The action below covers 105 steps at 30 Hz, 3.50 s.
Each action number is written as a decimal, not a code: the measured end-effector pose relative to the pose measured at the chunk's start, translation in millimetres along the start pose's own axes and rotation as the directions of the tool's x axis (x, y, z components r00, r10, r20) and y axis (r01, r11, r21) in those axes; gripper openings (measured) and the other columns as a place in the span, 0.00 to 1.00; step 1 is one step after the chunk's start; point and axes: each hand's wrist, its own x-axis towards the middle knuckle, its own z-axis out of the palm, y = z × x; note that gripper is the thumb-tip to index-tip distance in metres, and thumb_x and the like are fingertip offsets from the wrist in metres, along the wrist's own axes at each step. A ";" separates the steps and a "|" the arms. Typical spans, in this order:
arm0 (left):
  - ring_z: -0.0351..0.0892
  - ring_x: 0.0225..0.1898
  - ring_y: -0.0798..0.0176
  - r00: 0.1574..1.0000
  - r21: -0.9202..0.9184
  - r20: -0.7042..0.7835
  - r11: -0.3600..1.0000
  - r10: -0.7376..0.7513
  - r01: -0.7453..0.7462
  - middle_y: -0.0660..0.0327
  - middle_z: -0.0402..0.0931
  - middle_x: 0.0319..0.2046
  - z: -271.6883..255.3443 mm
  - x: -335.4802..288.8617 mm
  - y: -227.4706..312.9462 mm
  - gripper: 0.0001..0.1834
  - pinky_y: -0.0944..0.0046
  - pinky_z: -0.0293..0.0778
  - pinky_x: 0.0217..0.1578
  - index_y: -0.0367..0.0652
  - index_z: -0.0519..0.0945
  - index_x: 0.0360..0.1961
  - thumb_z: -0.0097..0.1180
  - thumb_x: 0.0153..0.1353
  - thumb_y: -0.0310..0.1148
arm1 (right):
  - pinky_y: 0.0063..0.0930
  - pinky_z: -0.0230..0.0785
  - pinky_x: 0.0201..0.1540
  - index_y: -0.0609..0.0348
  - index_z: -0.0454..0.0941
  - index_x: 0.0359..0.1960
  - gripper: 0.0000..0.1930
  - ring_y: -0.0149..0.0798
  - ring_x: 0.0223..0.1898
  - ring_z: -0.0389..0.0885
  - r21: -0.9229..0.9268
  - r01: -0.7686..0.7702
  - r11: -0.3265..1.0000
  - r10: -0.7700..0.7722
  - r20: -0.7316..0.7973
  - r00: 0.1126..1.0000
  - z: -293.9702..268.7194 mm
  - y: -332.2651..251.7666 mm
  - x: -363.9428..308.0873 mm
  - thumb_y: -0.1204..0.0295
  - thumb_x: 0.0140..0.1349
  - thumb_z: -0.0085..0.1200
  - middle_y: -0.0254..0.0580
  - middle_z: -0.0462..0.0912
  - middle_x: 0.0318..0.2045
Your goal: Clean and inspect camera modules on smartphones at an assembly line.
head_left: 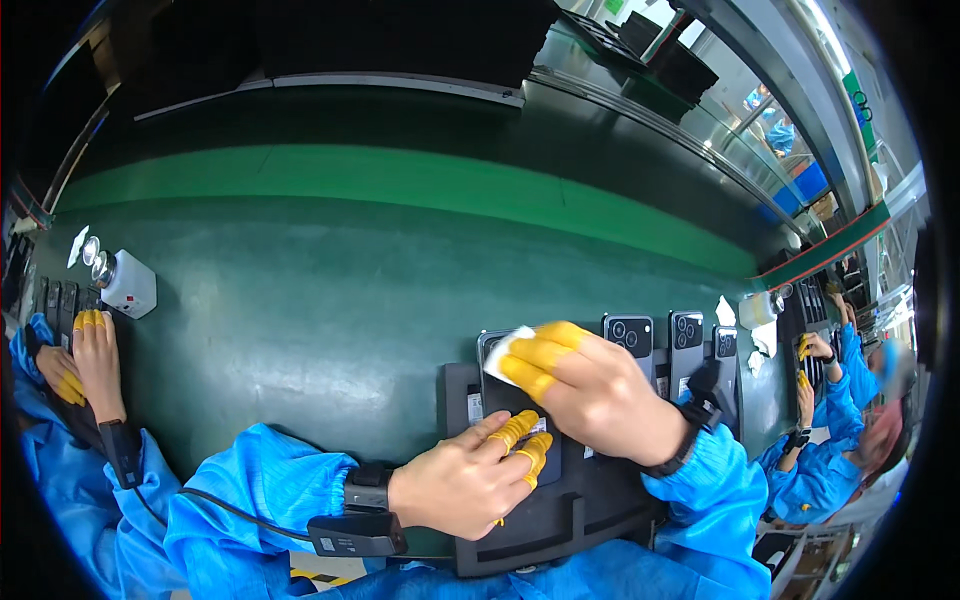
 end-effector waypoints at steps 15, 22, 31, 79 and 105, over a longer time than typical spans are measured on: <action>0.81 0.40 0.53 1.000 0.002 -0.004 1.000 0.008 -0.008 0.60 0.79 0.35 -5.8 1.5 1.8 0.14 0.45 0.73 0.61 0.42 0.86 0.35 0.57 0.51 0.38 | 0.38 0.81 0.44 0.67 0.84 0.31 0.17 0.49 0.41 0.83 -0.029 0.029 0.999 -0.029 0.017 0.999 14.2 -11.8 -4.1 0.74 0.35 0.57 0.46 0.82 0.35; 0.81 0.38 0.54 1.000 0.031 0.022 1.000 0.001 -0.002 0.61 0.77 0.32 -5.3 1.6 1.2 0.13 0.45 0.73 0.60 0.43 0.86 0.34 0.58 0.52 0.38 | 0.37 0.80 0.46 0.66 0.85 0.30 0.17 0.48 0.42 0.83 -0.078 -0.009 0.997 0.026 0.219 0.975 -4.3 -18.3 -32.0 0.73 0.33 0.57 0.45 0.81 0.34; 0.81 0.39 0.54 1.000 0.010 -0.007 1.000 0.010 -0.010 0.60 0.79 0.35 -4.6 2.7 0.9 0.12 0.45 0.73 0.61 0.42 0.86 0.33 0.57 0.56 0.37 | 0.39 0.80 0.49 0.65 0.84 0.31 0.18 0.49 0.44 0.83 -0.053 0.059 0.997 -0.056 0.053 0.997 15.1 -13.1 -16.2 0.73 0.34 0.57 0.47 0.83 0.39; 0.80 0.52 0.48 1.000 0.038 -0.008 0.999 0.011 -0.011 0.54 0.80 0.45 -6.7 -5.3 -0.3 0.14 0.44 0.72 0.61 0.39 0.86 0.34 0.56 0.57 0.39 | 0.33 0.76 0.39 0.65 0.83 0.38 0.16 0.47 0.35 0.78 -0.139 -0.169 0.976 0.156 -0.100 0.983 12.3 -2.3 8.2 0.77 0.42 0.58 0.47 0.80 0.38; 0.81 0.51 0.48 1.000 0.015 0.002 1.000 -0.004 0.004 0.53 0.80 0.47 -10.2 -5.4 -0.1 0.14 0.45 0.72 0.60 0.38 0.85 0.33 0.56 0.58 0.38 | 0.36 0.77 0.42 0.66 0.82 0.30 0.10 0.47 0.40 0.80 -0.081 -0.060 0.995 0.051 -0.109 0.993 20.1 0.2 21.4 0.75 0.46 0.58 0.46 0.80 0.36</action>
